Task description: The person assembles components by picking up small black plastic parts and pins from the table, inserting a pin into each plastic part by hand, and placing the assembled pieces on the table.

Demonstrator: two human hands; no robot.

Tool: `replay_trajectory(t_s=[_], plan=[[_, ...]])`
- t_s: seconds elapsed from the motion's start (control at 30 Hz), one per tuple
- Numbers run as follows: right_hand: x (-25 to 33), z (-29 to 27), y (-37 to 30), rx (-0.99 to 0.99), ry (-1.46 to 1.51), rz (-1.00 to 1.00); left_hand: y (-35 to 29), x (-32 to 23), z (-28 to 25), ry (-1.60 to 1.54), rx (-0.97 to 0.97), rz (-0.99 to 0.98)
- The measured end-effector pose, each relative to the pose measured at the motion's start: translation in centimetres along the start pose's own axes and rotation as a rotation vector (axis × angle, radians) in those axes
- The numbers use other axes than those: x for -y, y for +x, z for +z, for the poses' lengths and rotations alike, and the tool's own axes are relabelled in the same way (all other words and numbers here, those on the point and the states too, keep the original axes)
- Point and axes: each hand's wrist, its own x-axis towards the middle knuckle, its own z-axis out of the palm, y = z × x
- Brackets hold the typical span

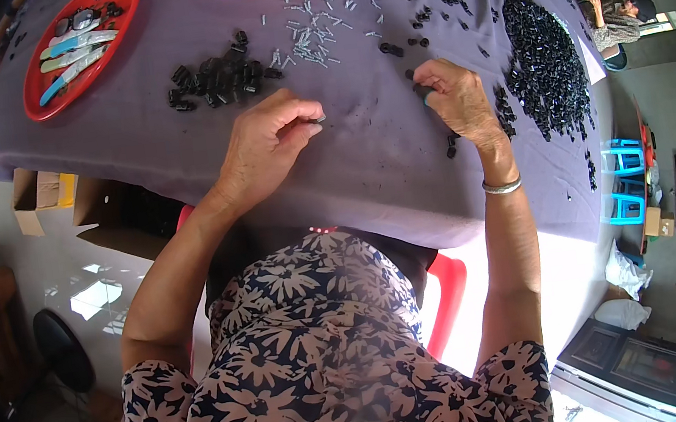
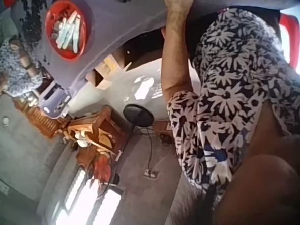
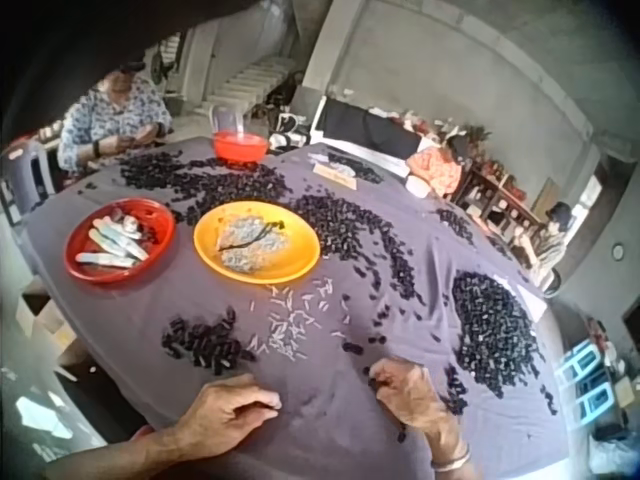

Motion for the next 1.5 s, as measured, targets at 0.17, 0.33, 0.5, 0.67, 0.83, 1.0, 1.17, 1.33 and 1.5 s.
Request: replay_trajectory(t_s=[0.17,0.33,0.5,0.67,0.83,1.0,1.17,1.33,1.5], plan=[[0.1,-0.2,0.0,-0.012,-0.074,-0.041,0.0,0.3,0.1,-0.014,-0.012,0.044],[0.3,0.6,-0.1,-0.092,0.345,-0.055,0.0,0.5,0.2,-0.034,-0.041,0.074],[5.1,3.3,-1.1,-0.023,0.732,-0.036,0.0,0.8,0.4,-0.091,-0.066,0.056],[7.2,5.7,-2.0,0.026,0.697,-0.012,0.1,0.6,0.3,-0.061,-0.057,0.033],[7.5,6.4,-1.6,-0.015,0.53,-0.177,0.0,1.1,0.4,-0.069,-0.064,0.085],[7.9,6.5,-1.7,0.026,0.639,-0.109,0.0,1.3,0.4,-0.012,-0.076,0.137],[7.4,6.4,-1.3,0.023,0.539,-0.189,-0.1,1.4,0.5,-0.012,-0.084,0.155],[8.1,5.8,-1.1,0.02,0.389,-0.181,-0.1,1.4,0.5,-0.019,-0.078,0.155],[8.6,5.7,-0.9,0.055,0.398,-0.202,-0.2,1.5,0.7,-0.072,-0.097,0.118]])
